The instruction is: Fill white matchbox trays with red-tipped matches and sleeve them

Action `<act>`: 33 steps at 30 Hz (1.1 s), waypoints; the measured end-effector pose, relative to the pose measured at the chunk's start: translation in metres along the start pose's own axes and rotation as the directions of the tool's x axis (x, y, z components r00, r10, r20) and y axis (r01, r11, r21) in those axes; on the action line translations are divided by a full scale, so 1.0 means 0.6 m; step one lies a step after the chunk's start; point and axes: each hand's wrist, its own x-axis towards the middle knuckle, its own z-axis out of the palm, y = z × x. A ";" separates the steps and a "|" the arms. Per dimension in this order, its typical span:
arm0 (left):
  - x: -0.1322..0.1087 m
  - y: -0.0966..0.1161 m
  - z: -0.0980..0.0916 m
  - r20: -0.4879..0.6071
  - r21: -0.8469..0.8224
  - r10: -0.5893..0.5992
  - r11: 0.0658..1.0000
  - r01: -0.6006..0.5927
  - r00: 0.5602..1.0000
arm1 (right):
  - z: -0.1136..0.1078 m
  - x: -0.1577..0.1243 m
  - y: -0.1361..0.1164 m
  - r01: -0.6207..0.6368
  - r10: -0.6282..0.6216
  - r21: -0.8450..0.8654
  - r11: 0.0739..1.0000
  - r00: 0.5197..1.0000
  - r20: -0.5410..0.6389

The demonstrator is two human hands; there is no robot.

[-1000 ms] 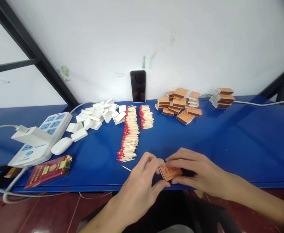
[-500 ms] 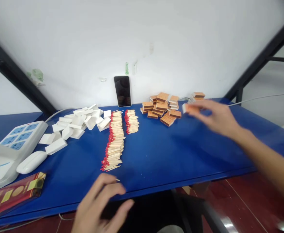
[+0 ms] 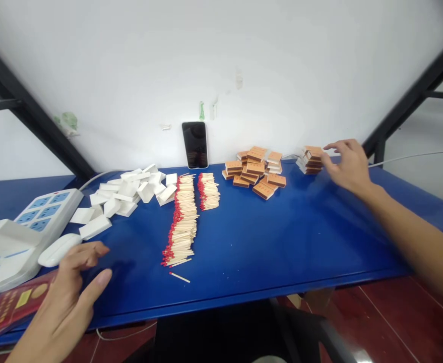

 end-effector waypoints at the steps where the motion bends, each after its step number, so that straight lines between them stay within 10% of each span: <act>1: 0.010 0.011 0.002 -0.032 0.032 -0.053 0.998 0.054 0.998 | -0.004 -0.009 -0.024 0.075 -0.076 0.019 0.997 0.997 0.020; 4: 0.041 0.041 0.000 -0.091 0.126 -0.069 0.989 0.080 0.993 | -0.005 -0.040 -0.100 0.373 -0.418 0.201 0.906 0.864 0.281; 7: 0.077 0.054 0.000 0.038 0.331 0.004 0.944 -0.016 0.999 | 0.011 -0.065 -0.141 0.408 -0.468 0.240 0.881 0.827 0.313; 17: 0.223 0.083 0.088 0.210 0.544 0.201 0.789 -0.285 0.957 | -0.003 -0.090 -0.155 0.407 -0.448 0.266 0.874 0.887 0.113; 28: 0.236 0.057 0.113 0.241 0.552 0.160 0.788 -0.271 0.957 | -0.116 -0.177 -0.271 0.340 -0.453 0.537 0.772 0.887 0.090; 33: 0.240 0.059 0.109 0.148 0.540 0.136 0.818 -0.195 0.980 | -0.133 -0.174 -0.406 0.418 -0.760 0.742 0.524 0.623 0.186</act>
